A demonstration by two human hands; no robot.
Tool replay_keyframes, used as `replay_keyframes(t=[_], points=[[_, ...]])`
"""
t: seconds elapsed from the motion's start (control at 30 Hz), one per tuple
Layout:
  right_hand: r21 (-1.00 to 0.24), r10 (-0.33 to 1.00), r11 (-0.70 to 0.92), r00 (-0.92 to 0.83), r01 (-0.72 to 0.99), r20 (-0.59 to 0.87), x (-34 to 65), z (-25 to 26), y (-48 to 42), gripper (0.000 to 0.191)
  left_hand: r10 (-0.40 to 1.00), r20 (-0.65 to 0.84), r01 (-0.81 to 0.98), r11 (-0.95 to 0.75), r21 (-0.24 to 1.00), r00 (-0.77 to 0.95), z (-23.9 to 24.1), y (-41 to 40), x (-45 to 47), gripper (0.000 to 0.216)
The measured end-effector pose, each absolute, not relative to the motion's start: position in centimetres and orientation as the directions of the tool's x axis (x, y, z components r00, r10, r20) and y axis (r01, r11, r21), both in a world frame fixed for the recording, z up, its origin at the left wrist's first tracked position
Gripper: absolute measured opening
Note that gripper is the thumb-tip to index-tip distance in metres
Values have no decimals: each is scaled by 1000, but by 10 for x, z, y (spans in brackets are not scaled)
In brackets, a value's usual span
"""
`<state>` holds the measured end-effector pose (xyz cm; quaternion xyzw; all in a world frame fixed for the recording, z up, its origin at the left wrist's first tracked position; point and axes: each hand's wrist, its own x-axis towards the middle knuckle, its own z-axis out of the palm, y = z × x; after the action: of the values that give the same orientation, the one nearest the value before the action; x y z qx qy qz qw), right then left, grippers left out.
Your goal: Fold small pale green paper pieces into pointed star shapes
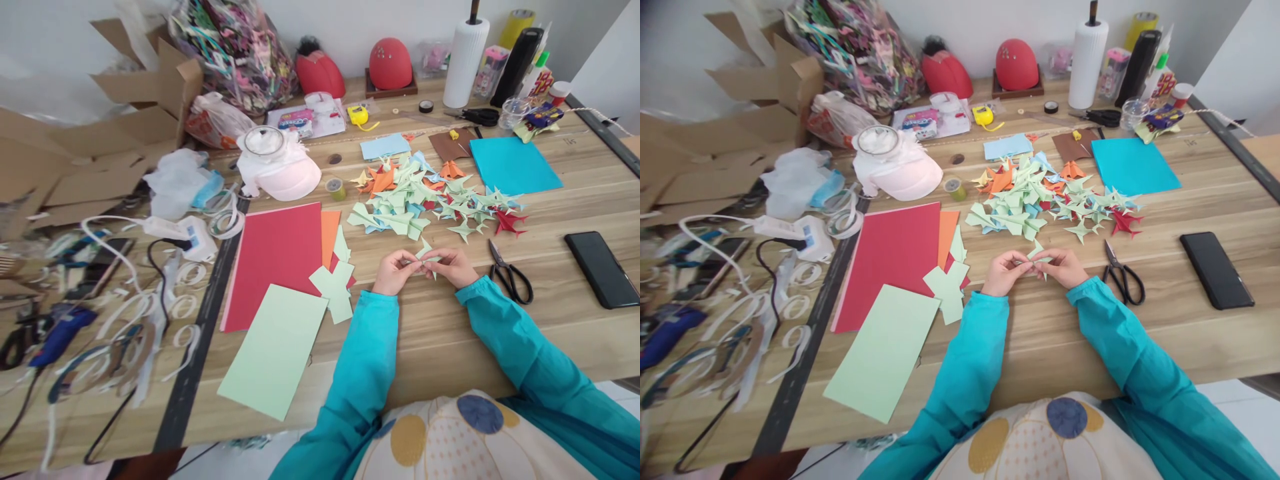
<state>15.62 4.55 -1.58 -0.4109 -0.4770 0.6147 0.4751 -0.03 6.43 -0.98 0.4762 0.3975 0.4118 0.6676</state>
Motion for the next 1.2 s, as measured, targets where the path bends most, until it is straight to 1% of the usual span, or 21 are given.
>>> replay_keyframes(t=[0.13, 0.37, 0.63, 0.9, 1.03, 1.2], points=[[-976, 974, -87, -221, -198, -42, 156, -15, 46, 20, 928, -147, -168, 214, 962, 342, -10, 64, 0, 22], [-979, 976, -89, -212, -186, -48, 157, -14, 45, 22, 931, -119, -151, 180, 972, 346, -11, 64, -1, 21], [-974, 978, -103, -201, -203, -62, 157, -13, 45, 22, 938, -139, -148, 194, 970, 317, -9, 64, 0, 22], [-979, 979, -108, -187, -174, -74, 156, -12, 45, 23, 943, -121, -128, 167, 978, 309, -8, 63, 1, 21], [-982, 979, -98, -190, -162, -67, 157, -16, 46, 22, 943, -123, -127, 169, 977, 309, -8, 63, 1, 20], [-978, 978, -90, -200, -190, -52, 156, -16, 46, 19, 946, -126, -123, 168, 978, 298, -9, 63, 1, 21]])
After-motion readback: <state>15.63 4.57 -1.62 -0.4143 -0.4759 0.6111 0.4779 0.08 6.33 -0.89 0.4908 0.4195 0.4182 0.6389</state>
